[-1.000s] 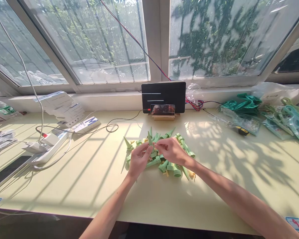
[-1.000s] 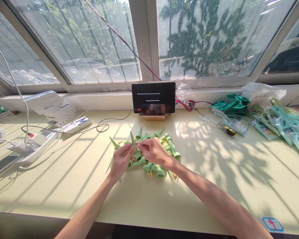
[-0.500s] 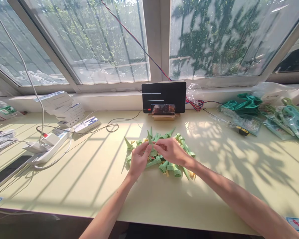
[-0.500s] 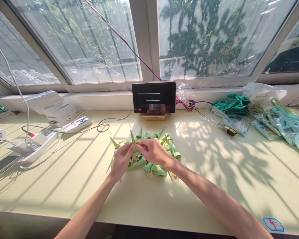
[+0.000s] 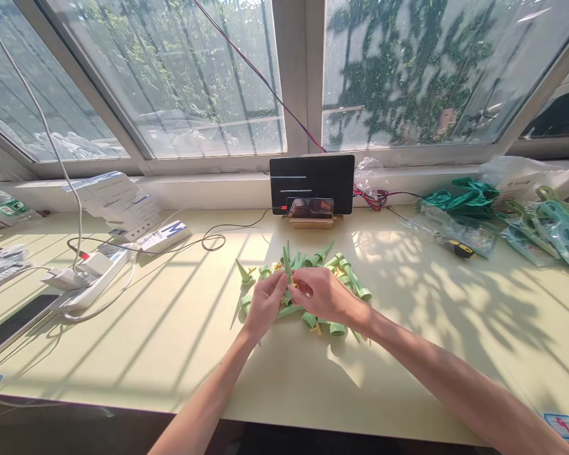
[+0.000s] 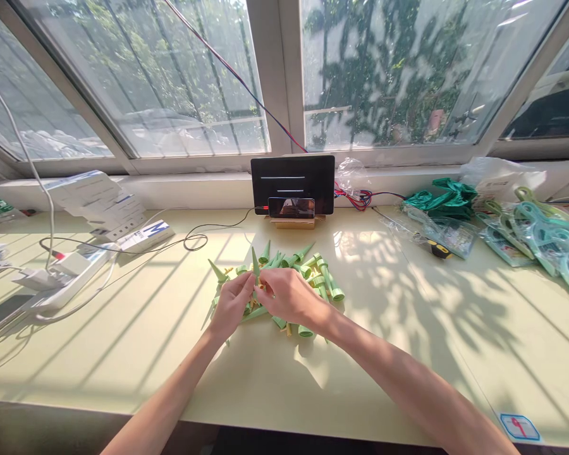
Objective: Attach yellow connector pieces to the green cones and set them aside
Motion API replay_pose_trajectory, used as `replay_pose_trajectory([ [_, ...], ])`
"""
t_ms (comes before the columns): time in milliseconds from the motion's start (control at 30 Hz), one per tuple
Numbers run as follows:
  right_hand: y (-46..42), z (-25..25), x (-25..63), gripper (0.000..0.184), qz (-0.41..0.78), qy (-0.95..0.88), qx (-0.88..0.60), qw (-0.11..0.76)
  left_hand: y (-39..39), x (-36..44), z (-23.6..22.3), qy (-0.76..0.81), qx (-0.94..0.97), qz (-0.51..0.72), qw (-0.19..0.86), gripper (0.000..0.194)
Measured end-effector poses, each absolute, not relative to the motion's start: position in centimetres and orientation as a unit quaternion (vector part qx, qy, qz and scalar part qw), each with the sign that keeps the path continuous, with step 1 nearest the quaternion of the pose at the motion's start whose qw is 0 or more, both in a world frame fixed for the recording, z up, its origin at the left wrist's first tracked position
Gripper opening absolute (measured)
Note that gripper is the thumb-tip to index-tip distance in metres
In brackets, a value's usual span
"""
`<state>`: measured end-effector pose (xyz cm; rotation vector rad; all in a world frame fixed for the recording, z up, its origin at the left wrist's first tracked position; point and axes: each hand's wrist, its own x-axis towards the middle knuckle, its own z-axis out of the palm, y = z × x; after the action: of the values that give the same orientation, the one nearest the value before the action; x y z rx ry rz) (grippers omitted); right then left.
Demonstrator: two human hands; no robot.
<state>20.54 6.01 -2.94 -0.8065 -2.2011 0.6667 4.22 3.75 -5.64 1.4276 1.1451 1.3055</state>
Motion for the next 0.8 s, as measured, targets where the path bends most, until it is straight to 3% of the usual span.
replay_pose_trajectory([
  [800, 5.9, -2.43, 20.49, 0.041, 0.254, -0.836, -0.357, 0.331, 3.87, 4.03, -5.89, 0.423, 0.542, 0.521, 0.505, 0.031],
])
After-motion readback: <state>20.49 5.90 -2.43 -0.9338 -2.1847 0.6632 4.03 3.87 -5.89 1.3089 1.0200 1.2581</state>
